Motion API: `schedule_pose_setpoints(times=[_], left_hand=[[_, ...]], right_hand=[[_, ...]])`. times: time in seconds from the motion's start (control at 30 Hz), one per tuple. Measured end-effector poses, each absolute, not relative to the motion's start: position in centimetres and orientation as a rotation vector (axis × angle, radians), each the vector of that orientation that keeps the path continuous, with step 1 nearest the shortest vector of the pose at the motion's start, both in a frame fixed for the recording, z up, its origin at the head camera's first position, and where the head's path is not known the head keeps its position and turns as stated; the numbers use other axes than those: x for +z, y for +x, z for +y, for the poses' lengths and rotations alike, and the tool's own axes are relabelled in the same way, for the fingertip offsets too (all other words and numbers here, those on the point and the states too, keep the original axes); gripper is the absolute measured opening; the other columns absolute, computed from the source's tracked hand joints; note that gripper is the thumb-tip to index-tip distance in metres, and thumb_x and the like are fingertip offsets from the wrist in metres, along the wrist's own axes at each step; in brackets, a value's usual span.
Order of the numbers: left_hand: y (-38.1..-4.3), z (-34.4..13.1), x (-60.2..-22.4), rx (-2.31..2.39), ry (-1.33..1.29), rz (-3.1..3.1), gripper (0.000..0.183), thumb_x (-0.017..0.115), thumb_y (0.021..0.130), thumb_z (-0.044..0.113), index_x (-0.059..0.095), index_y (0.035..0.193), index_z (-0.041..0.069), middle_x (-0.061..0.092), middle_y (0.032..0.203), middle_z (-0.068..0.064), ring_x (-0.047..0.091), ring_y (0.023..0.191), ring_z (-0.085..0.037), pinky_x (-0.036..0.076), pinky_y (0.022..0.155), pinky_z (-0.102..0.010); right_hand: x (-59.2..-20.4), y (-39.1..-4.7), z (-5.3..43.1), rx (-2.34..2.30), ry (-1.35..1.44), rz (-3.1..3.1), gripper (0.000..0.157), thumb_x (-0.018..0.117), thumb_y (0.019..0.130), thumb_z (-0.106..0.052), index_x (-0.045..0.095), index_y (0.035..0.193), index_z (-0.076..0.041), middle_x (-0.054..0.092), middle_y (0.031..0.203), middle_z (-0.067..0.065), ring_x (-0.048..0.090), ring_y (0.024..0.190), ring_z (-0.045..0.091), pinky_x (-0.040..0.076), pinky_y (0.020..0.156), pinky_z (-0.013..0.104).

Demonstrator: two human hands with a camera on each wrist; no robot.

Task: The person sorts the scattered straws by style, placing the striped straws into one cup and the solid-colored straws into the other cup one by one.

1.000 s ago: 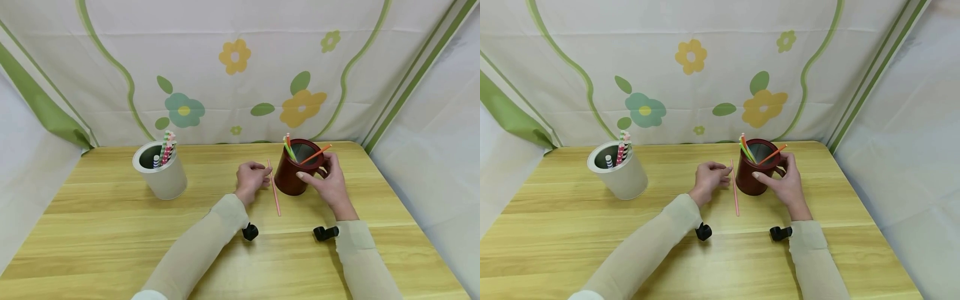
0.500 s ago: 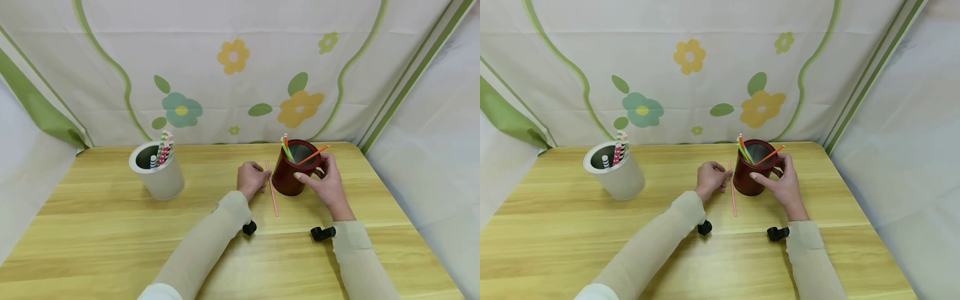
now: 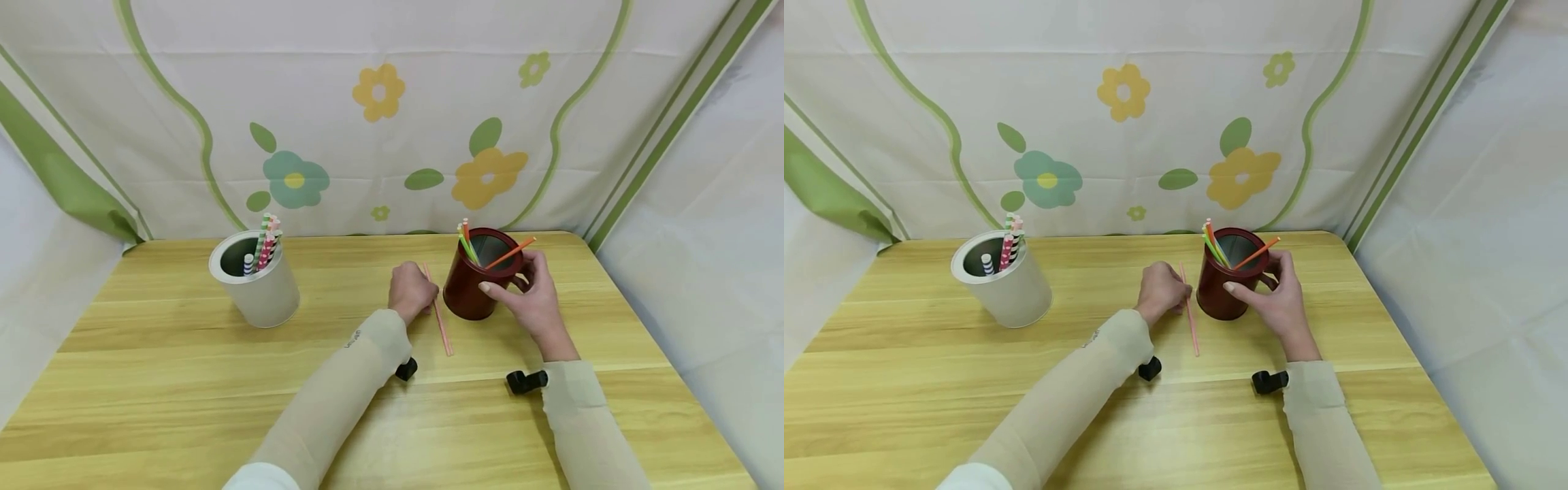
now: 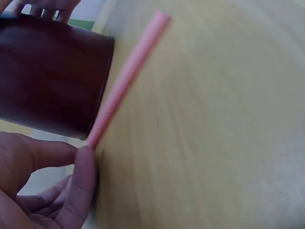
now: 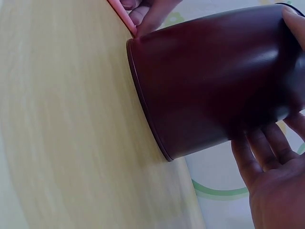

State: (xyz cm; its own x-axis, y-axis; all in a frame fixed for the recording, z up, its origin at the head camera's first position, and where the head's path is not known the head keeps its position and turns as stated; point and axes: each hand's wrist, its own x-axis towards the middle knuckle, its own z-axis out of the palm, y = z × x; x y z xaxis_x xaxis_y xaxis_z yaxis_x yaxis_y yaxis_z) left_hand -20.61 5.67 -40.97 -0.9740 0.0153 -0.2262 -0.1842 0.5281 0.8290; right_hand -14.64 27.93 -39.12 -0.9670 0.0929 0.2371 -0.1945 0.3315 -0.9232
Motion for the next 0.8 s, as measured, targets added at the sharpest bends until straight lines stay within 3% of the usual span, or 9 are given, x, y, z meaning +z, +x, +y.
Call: schedule_pose_setpoints(times=[0.27, 0.57, 0.8], left_hand=[[-22.2, 6.1, -43.1, 1.342, -0.129, 2.585, 0.021, 0.078, 0.088, 0.006, 0.07, 0.069, 0.002, 0.068, 0.058, -0.008, 0.066, 0.042, -0.016, 0.057, 0.043, -0.026], [-21.8, 6.2, -42.6, 1.197, -0.068, 2.676, 0.038, 0.073, 0.09, 0.011, 0.05, 0.059, 0.014, 0.051, 0.058, -0.001, 0.056, 0.05, -0.018, 0.048, 0.042, -0.027], [-21.0, 5.3, -41.2, 1.378, -0.22, 2.483, 0.029, 0.075, 0.093, 0.016, 0.069, 0.066, 0.008, 0.065, 0.053, -0.005, 0.061, 0.041, -0.017, 0.053, 0.041, -0.027]], right_hand=[[-39.2, -14.7, 27.9, 1.692, 0.091, -2.34, 0.065, 0.088, 0.089, -0.012, 0.048, 0.14, -0.013, 0.058, 0.13, -0.008, 0.056, 0.122, 0.011, 0.05, 0.102, 0.01], [-39.2, -14.8, 27.8, 1.693, 0.096, -2.33, 0.064, 0.089, 0.089, -0.012, 0.049, 0.138, -0.016, 0.058, 0.13, -0.008, 0.056, 0.121, 0.011, 0.05, 0.102, 0.01], [-39.2, -14.6, 27.8, 1.685, 0.087, -2.337, 0.065, 0.089, 0.089, -0.012, 0.049, 0.139, -0.014, 0.059, 0.13, -0.009, 0.057, 0.121, 0.01, 0.05, 0.101, 0.01]])
